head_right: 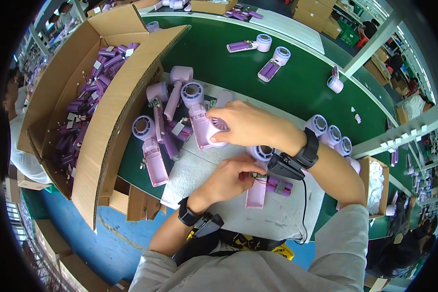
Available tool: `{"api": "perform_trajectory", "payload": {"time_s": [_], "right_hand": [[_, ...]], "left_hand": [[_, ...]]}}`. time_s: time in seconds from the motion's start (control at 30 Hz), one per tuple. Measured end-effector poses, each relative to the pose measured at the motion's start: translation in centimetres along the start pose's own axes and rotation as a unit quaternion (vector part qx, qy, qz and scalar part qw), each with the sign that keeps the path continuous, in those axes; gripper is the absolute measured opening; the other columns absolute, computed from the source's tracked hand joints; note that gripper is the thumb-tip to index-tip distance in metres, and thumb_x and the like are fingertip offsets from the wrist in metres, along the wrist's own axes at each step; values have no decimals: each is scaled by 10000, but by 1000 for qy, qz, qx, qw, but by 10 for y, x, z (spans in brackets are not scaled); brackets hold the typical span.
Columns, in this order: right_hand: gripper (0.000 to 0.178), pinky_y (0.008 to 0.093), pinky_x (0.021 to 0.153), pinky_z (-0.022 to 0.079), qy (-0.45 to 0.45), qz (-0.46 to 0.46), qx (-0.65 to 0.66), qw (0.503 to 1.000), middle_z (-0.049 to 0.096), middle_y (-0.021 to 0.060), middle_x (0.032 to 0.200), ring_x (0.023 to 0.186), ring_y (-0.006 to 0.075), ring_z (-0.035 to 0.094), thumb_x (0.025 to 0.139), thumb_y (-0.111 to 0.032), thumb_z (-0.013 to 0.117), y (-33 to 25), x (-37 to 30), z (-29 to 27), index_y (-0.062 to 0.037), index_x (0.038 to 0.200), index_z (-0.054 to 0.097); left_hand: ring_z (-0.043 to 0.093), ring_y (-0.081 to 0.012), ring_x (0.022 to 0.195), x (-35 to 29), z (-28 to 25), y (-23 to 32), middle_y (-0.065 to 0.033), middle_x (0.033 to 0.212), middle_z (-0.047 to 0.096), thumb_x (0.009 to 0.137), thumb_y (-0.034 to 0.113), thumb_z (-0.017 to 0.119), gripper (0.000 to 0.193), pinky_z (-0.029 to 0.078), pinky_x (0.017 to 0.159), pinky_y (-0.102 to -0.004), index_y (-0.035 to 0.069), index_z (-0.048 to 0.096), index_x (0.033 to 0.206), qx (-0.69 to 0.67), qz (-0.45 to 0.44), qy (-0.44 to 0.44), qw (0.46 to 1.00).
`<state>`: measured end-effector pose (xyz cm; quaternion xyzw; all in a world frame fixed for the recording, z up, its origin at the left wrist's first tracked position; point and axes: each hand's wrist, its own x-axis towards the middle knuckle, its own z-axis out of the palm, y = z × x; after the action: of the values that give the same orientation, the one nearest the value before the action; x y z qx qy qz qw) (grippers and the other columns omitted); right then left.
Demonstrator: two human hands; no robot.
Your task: The person reaches into a box for a battery, places it into a handheld fan casing, and fits a circuit board into the handle. After pressing the components into place, the person sets the fan aside and repeats the process.
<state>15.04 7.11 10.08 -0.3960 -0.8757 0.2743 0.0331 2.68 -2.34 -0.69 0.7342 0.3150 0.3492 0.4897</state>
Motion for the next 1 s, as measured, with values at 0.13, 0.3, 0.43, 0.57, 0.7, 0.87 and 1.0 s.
{"api": "perform_trajectory", "payload": {"time_s": [0.13,0.3,0.43,0.57,0.7,0.87,1.0], "right_hand": [[436,392,777,512,126,-78,-59,987,644,148,947,875,310,635,842,-272,737,0,-21,9,-43,1203,649],[462,410,821,504,30,31,17,999,629,160,1009,937,320,616,843,-257,739,-24,-100,-21,-27,1216,596],[469,438,847,504,58,45,-18,997,640,171,999,932,352,632,820,-178,740,-7,-150,39,-30,1214,533],[525,417,858,515,148,30,11,989,651,169,987,915,331,665,810,-100,730,17,-151,85,-40,1274,491],[613,369,880,519,72,104,239,963,646,156,1048,990,270,675,842,-66,708,9,-160,73,-56,1387,428],[799,368,936,521,-35,150,550,821,591,127,1190,1063,192,642,866,-90,741,8,-165,79,-85,1526,291],[788,367,995,501,-13,25,693,721,554,121,1268,1142,196,622,876,-50,712,7,-171,96,-102,1525,269]], "left_hand": [[668,-240,797,3,1,-6,-105,1019,673,722,-60,663,371,546,743,-326,97,751,1047,16,63,14,998],[664,-199,773,-3,-10,-2,-88,973,680,727,-67,662,356,539,713,-306,82,750,1037,-9,0,9,1000],[659,-169,746,1,-14,1,-79,943,686,734,-66,669,348,532,687,-287,83,758,1035,-14,-3,5,1000],[655,-158,720,3,-16,1,-78,929,690,738,-67,674,348,528,671,-275,85,764,1038,14,-1,2,1000],[667,-169,728,-1,-20,0,-84,939,697,739,-65,679,357,529,666,-274,83,762,1054,38,-5,3,999],[696,-192,747,-3,-23,-1,-105,972,712,741,-44,711,356,537,651,-288,77,756,1073,77,23,-2,997],[708,-231,735,-2,-24,3,-135,968,712,742,-18,742,340,545,641,-303,74,755,1069,107,47,-3,993]]}}
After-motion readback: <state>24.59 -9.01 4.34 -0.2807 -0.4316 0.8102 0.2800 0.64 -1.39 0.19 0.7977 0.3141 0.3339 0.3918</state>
